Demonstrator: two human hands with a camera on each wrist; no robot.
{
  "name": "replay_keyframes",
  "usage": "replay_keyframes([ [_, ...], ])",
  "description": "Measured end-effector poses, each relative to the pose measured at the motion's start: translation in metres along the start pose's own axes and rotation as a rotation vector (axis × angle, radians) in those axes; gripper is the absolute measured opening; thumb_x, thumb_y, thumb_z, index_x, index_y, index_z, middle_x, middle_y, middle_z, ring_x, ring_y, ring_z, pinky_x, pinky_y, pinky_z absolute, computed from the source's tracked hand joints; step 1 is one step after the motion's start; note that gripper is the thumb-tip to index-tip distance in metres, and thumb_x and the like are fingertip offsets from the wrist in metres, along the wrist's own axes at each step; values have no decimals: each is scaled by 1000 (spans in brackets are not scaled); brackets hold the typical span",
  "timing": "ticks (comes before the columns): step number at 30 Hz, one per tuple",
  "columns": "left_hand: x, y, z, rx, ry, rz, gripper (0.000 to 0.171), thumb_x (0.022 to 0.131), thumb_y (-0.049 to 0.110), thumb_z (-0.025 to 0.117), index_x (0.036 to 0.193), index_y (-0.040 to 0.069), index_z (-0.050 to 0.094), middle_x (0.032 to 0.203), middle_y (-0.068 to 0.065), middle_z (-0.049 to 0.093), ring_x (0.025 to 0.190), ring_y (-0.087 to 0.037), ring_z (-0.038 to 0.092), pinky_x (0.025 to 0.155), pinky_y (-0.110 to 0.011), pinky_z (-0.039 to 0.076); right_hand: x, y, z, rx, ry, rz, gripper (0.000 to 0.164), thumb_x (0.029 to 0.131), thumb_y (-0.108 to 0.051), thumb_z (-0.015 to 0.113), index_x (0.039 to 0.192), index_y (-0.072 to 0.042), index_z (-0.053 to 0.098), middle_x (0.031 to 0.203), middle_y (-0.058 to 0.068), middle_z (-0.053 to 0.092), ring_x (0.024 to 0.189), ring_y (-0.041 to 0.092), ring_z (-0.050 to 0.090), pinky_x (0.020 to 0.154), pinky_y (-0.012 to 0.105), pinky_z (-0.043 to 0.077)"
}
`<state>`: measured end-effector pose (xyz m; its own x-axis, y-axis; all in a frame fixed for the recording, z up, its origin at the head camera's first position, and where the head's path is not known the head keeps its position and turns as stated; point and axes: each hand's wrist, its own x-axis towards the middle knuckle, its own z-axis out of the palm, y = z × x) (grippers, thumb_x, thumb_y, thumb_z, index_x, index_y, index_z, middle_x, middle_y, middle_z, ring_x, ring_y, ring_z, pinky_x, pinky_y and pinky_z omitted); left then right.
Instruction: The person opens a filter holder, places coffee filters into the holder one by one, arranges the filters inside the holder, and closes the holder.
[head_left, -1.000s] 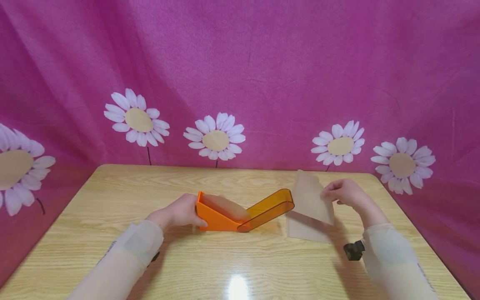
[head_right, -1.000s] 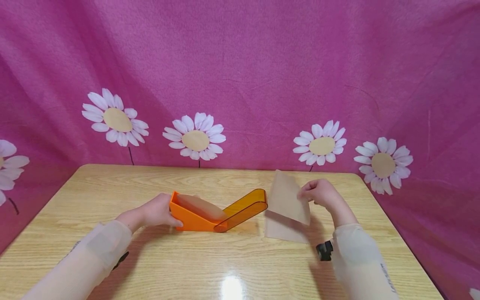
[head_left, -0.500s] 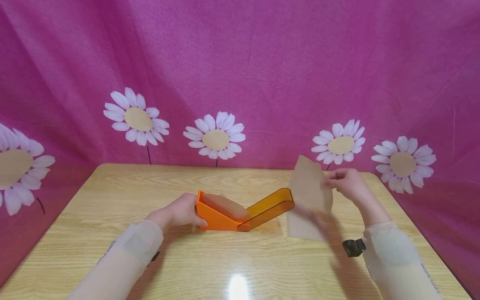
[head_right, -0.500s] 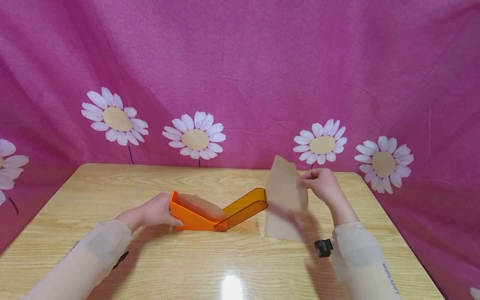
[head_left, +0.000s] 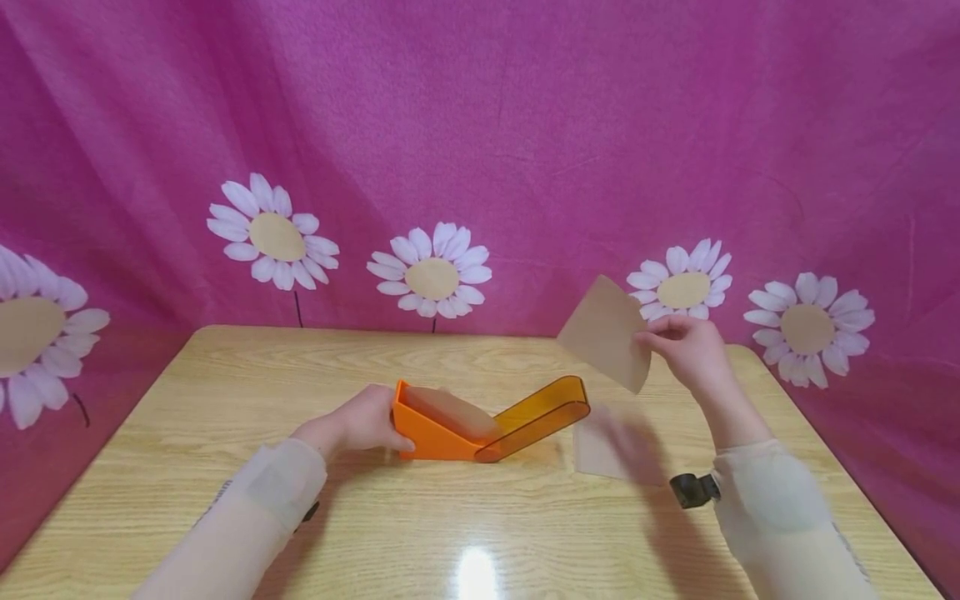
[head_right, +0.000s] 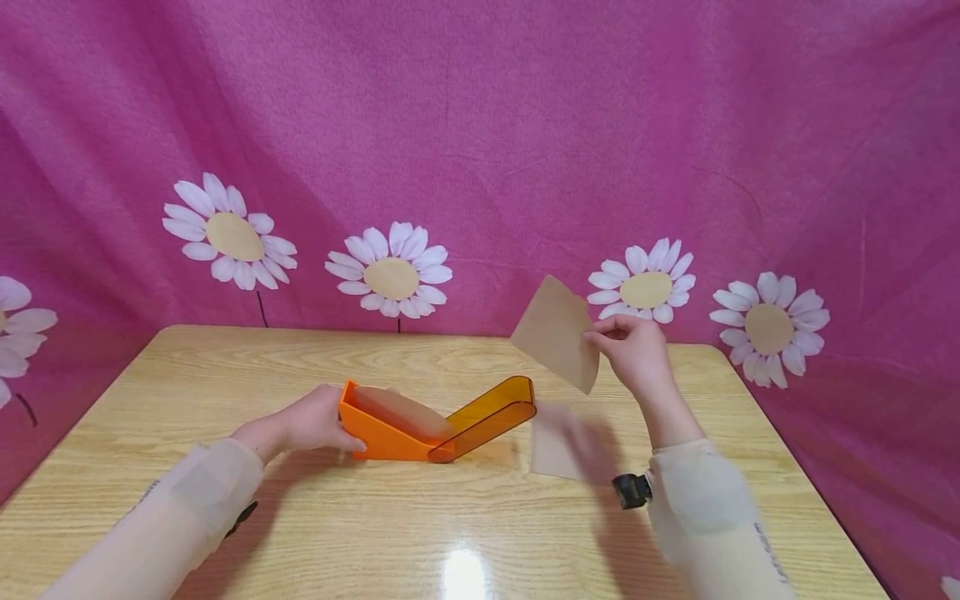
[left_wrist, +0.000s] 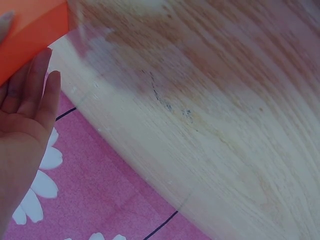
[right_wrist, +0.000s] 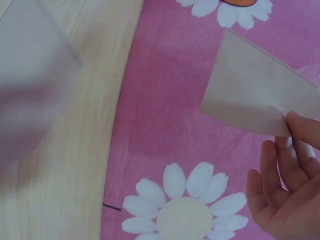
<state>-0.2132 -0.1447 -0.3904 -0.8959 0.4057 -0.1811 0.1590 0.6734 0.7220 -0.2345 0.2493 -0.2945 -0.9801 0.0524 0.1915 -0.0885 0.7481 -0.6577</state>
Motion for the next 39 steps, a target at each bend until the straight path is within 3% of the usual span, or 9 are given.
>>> replay_keyframes([
  [5, -1, 1, -1, -3, -7, 8, 35, 71, 8, 80, 102, 14, 63, 88, 5, 64, 79, -15, 55, 83, -33, 45, -1, -11, 5, 44, 9, -41, 29, 86, -18, 67, 102, 6, 66, 98, 15, 67, 73, -13, 47, 70, 16, 42],
  [10, -2, 1, -2, -4, -14, 25, 34, 72, 8, 79, 101, 13, 63, 88, 4, 64, 78, -15, 55, 82, -32, 46, -1, -19, 8, 71, 15, -72, 26, 85, -16, 68, 100, 5, 66, 92, 3, 66, 73, -13, 48, 69, 13, 42],
  [13, -2, 0, -2, 2, -19, 37, 33, 72, 8, 79, 101, 12, 63, 87, 4, 64, 77, -15, 55, 81, -32, 46, -2, -23, 10, 74, 14, -82, 27, 85, -17, 68, 101, 4, 66, 94, 8, 67, 74, -11, 48, 71, 16, 43],
  [19, -1, 1, -2, -3, -19, 30, 34, 72, 8, 79, 102, 14, 63, 88, 5, 64, 78, -15, 55, 83, -33, 46, -5, -35, 14, 92, -24, -92, 29, 88, -20, 65, 105, 2, 66, 106, 22, 66, 81, -1, 52, 79, 28, 44],
  [30, 0, -1, -1, -3, -23, 55, 33, 72, 7, 78, 101, 13, 63, 89, 4, 65, 79, -15, 55, 82, -32, 46, -10, -64, 30, 162, -61, -145, 23, 88, -17, 65, 101, 2, 67, 104, 19, 67, 84, 9, 59, 79, 29, 46],
  [35, 0, -2, -1, 1, -19, 49, 33, 72, 7, 79, 101, 13, 63, 89, 4, 65, 79, -15, 55, 82, -32, 46, -13, -75, 36, 207, -101, -163, 22, 87, -15, 66, 100, 2, 67, 107, 19, 66, 100, 25, 62, 88, 37, 48],
  [39, 0, -3, -1, 1, -19, 50, 34, 72, 7, 79, 101, 13, 63, 90, 5, 65, 79, -15, 55, 83, -32, 46, -17, -81, 45, 197, -145, -194, 17, 85, -13, 67, 97, 0, 69, 105, 17, 68, 101, 28, 63, 89, 42, 49],
])
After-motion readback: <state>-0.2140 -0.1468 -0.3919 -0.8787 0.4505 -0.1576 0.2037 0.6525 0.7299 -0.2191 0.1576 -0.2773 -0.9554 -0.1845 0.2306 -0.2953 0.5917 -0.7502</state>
